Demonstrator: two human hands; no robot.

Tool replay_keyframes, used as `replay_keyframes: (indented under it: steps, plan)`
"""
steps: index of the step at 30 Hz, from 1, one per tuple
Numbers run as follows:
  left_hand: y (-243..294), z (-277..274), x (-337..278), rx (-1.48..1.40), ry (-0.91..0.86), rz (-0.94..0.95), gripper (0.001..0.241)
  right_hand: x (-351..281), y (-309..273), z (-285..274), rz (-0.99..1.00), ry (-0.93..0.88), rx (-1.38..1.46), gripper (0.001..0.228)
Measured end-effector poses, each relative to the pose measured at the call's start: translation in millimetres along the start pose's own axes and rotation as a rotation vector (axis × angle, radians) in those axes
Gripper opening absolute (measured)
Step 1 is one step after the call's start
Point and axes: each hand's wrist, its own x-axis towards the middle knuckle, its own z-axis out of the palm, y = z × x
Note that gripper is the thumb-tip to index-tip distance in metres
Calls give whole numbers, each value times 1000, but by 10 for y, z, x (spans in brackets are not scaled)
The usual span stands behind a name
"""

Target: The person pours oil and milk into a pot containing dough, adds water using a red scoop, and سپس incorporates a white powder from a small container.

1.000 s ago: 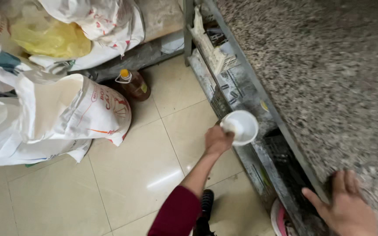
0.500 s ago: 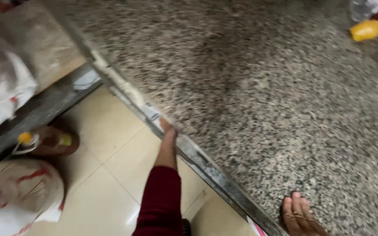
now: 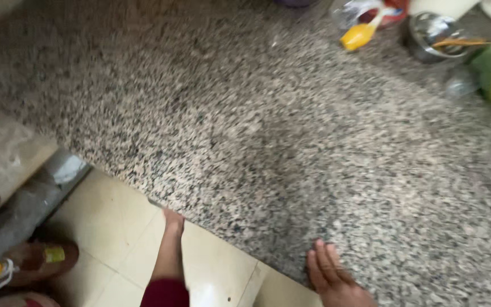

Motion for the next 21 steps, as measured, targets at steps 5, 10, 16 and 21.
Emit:
replay_keyframes:
  steps: [5,10,16,21]
  plan:
    - [294,-882,-611,-11,35,18,60,624,491,-1557,175,-937,1115,116]
    - [-177,-1249,-1125,-286,275,323,54,-321,786,-1500,558,-511,1593,72]
    - [2180,-1477,-2699,-279,229,478,39,-2329,1633,-298,985,319,1831,35]
    - [4030,-760,-3985,-371,-175,833,32,-3693,3018,-854,1152,749,1602,30]
